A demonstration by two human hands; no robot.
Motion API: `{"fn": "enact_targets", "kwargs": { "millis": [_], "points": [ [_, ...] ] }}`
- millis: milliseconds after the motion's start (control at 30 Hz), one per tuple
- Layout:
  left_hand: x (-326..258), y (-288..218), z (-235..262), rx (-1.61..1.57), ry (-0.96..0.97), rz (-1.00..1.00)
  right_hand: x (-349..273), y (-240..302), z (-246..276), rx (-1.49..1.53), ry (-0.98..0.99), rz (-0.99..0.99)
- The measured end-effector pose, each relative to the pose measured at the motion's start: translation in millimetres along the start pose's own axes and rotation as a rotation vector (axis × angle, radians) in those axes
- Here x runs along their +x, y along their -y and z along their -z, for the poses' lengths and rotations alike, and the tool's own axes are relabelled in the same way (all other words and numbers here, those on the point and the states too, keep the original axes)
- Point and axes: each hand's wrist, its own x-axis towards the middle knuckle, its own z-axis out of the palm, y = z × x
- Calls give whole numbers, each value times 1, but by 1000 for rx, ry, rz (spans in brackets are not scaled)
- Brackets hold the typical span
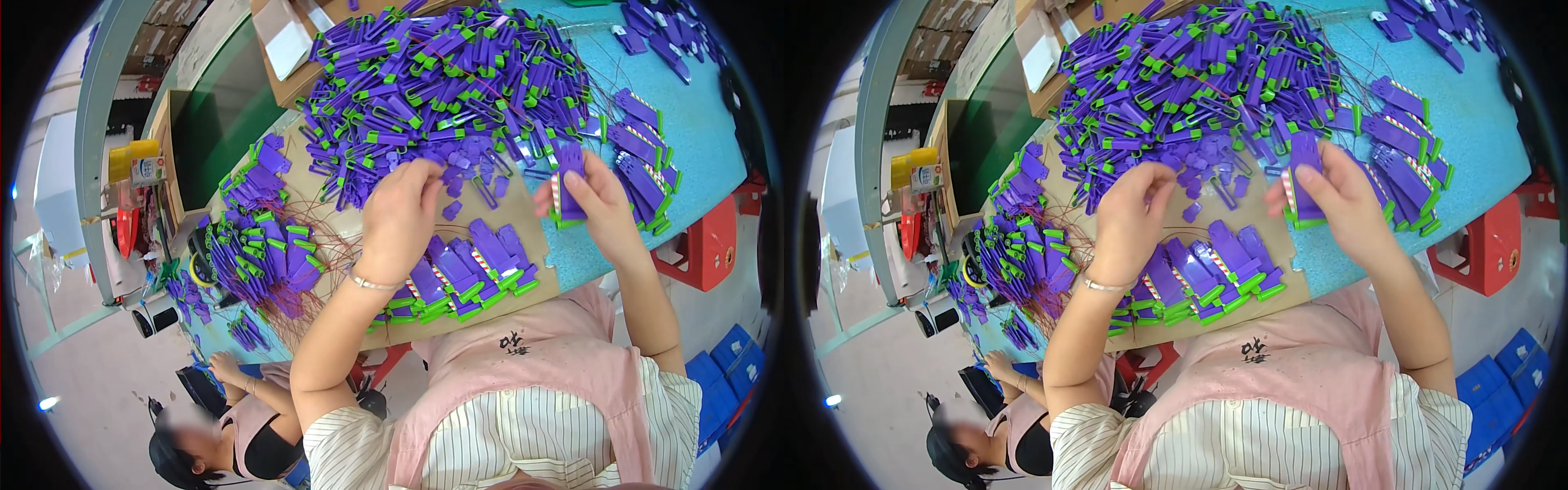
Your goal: The person assembles plastic toy parts by hand, attaching small pieces and adhesive strips to plastic components, and placing the assembled components onto a stack on the table.
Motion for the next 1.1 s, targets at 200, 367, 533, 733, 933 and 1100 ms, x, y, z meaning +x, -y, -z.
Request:
{"fn": "enact_targets", "kwargs": {
  "millis": [200, 367, 533, 733, 933, 1100],
  "points": [
    [-23, -15, -8, 47, 119, 20, -44, -8, -13, 57, 327, -236],
    [-22, -10, -16, 86, 69, -41, -52, -18, -35, -58, 518, -271],
    [-34, -54, 8, -287, 100, -114, -49, -21, -38, -68, 350, -244],
    [-51, -67, 4, -213, 141, -366, -49, -14, -49, -239, 220, -58],
    [-56, -74, 0, -266, 81, -116, -48, -17, -52, -657, 126, 361],
    [-49, -73, -8, -333, 26, -116, -49, -18, -49, -755, 124, 306]
  ]
}}
